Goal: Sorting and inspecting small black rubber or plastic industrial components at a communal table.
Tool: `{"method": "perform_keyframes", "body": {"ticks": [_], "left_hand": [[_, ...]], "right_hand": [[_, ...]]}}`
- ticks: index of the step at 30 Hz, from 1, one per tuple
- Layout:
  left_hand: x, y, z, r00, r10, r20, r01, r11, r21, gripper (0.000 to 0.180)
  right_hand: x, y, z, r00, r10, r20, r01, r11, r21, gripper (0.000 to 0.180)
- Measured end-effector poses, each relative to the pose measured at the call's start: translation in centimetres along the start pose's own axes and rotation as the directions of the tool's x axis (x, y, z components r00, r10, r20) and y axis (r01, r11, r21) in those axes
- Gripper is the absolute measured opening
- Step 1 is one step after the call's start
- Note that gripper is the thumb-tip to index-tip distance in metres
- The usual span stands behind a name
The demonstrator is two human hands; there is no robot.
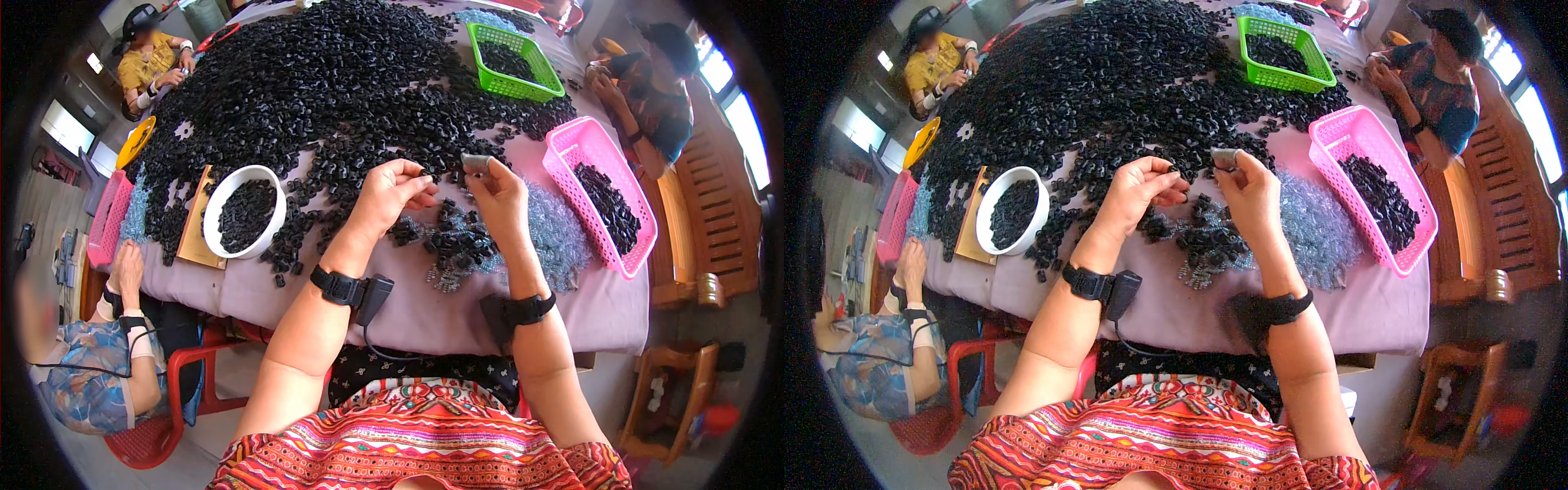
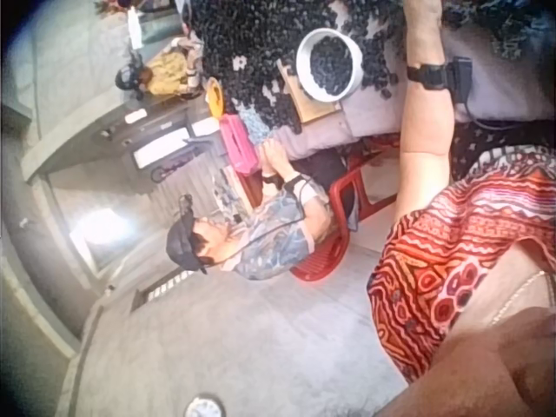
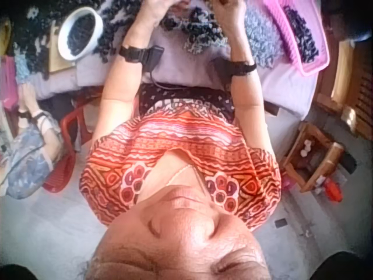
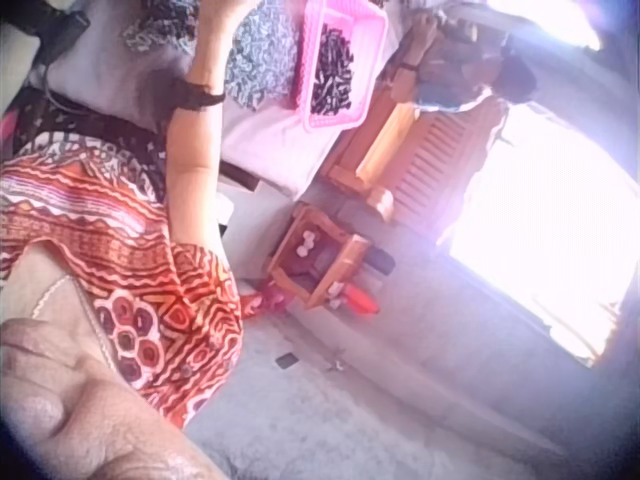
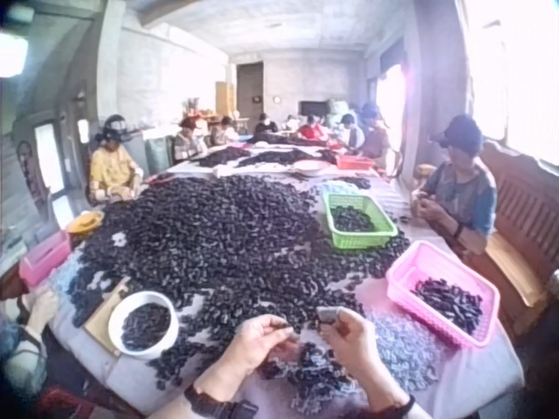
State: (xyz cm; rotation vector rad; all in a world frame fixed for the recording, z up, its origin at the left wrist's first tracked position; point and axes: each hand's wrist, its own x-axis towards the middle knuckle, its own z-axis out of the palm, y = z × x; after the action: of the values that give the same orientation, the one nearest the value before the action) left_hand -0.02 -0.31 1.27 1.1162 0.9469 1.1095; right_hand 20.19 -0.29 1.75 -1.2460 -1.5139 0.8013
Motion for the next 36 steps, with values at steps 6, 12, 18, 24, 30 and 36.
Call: {"method": "perform_keyframes", "body": {"ticks": [6,12,18,24,30,36], "left_hand": [[0.3,-0.6,-0.8,0.992,0.081,-0.095,-0.084,0.996,-0.032,0.016],[0.4,-0.5,-1.0,0.983,0.083,-0.164,-0.095,0.994,-0.063,0.015],[0.3,-0.2,-0.9,0.979,0.079,-0.188,-0.092,0.994,-0.061,0.015],[0.3,-0.2,-1.0,0.977,0.086,-0.195,-0.096,0.994,-0.046,0.015],[0.6,-1.0,-1.3,0.982,0.083,-0.17,-0.078,0.996,0.035,0.016],[0.4,-1.4,-0.5,0.998,0.056,0.016,-0.058,0.986,0.153,0.017]], "right_hand": [[-1.0,-1.6,1.2,0.974,-0.121,0.192,0.173,0.944,-0.281,0.015],[-1.0,-0.9,2.6,0.906,-0.296,0.301,0.395,0.847,-0.357,0.012],[-0.7,0.0,3.6,0.878,-0.335,0.341,0.471,0.729,-0.497,0.01],[-1.1,-0.5,3.9,0.866,-0.334,0.373,0.491,0.71,-0.504,0.013],[-0.8,-0.3,3.2,0.932,-0.264,0.248,0.346,0.853,-0.391,0.015],[-0.1,-0.1,1.7,0.995,0.053,0.089,-0.061,0.995,0.084,0.013]]}}
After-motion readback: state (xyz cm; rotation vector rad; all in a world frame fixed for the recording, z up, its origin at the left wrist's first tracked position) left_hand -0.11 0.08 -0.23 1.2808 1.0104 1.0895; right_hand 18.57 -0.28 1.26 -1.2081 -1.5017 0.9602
